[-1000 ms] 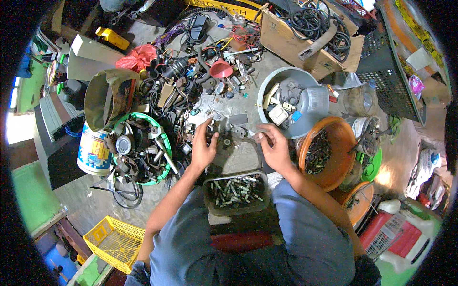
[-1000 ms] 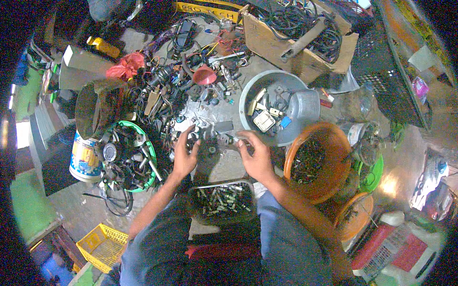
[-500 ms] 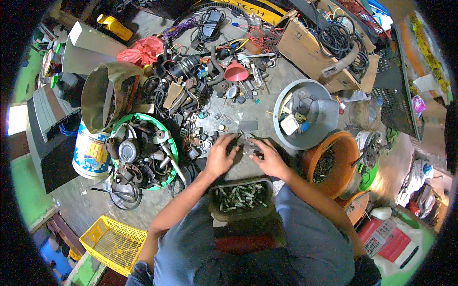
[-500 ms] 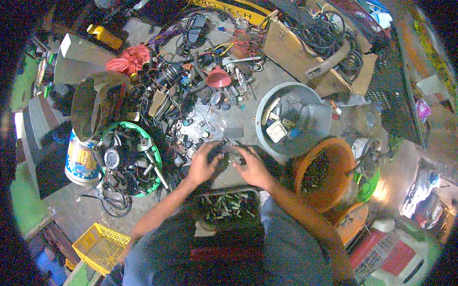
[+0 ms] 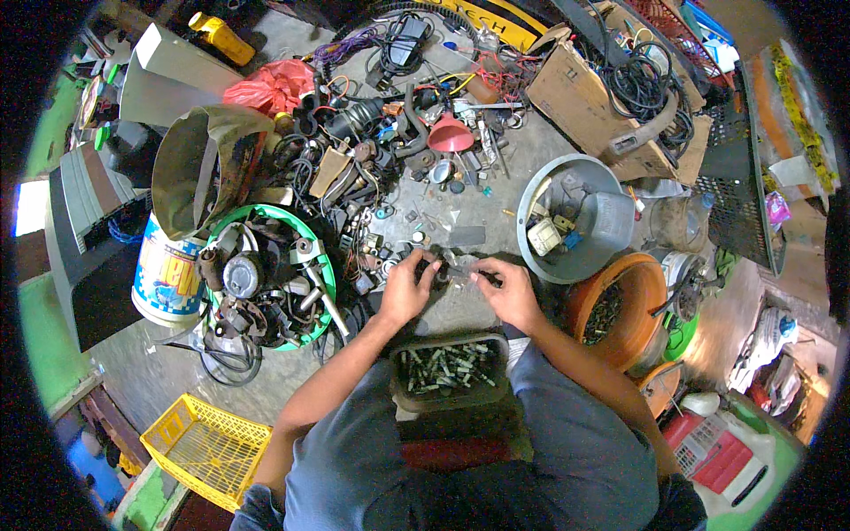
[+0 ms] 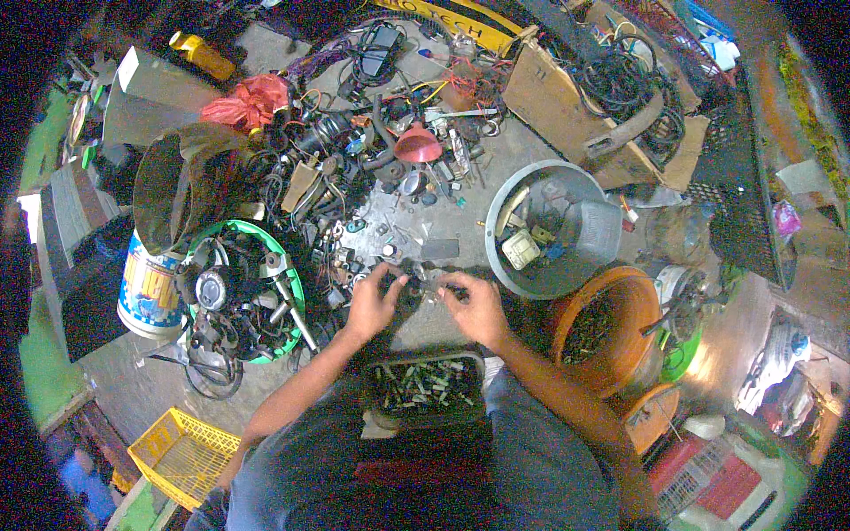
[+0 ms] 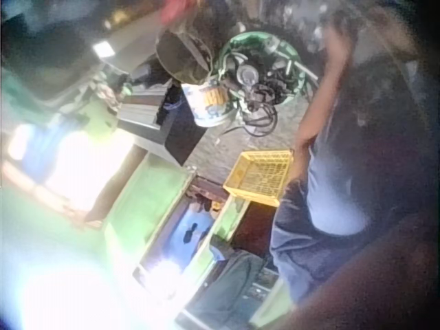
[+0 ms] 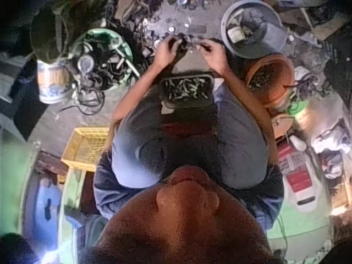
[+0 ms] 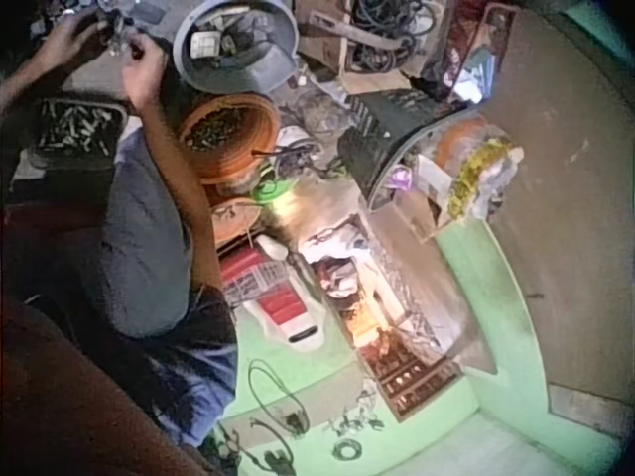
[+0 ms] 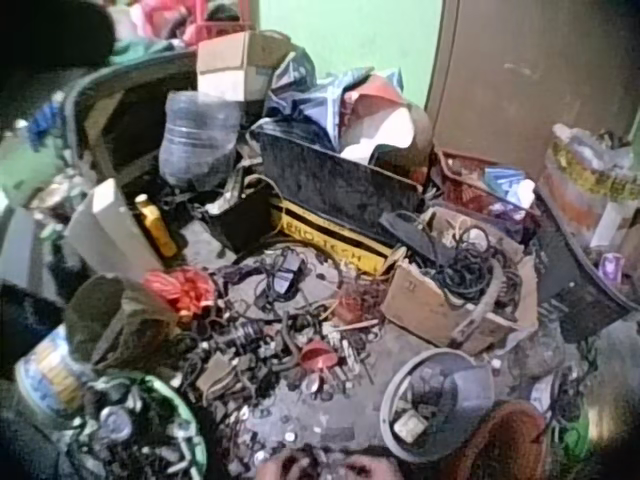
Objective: The person handles various small mechanical and electronic components, picking them up from a container and a cluttered workspace, turning them over, and placing them into different bowls and a bucket.
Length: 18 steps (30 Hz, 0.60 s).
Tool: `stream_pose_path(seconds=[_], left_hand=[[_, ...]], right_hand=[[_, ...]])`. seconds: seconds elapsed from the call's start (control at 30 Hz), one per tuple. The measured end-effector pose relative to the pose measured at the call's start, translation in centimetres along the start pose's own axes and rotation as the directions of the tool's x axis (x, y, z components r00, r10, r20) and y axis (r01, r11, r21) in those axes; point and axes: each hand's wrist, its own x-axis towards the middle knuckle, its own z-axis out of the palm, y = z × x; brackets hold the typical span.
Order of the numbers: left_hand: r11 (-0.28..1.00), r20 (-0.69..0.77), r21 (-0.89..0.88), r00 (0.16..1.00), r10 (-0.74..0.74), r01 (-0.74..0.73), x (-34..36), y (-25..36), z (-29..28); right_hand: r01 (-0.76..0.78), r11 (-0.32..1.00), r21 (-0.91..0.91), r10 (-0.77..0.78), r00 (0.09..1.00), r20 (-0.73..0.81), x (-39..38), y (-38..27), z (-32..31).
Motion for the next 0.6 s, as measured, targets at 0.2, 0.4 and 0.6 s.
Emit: stream_pose_path(seconds=[0.2,0.4,0.6], left_hand=[[0.998,0.003,-0.027,0.998,0.057,-0.057,-0.1,0.9,-0.5],[0.994,-0.038,-0.113,0.999,-0.011,0.007,-0.9,2.1,-0.7],[0.975,-0.097,-0.175,0.988,0.118,-0.133,-1.6,4.5,-1.3]], right_hand=[[0.137,0.983,0.119,-0.146,0.987,0.065,-0.3,-1.1,-0.8],[0.269,0.958,0.095,-0.273,0.962,0.021,-1.2,-2.6,-1.9],[0.319,0.942,0.101,-0.315,0.948,-0.05,-2.4,-2.2,-2.5]])
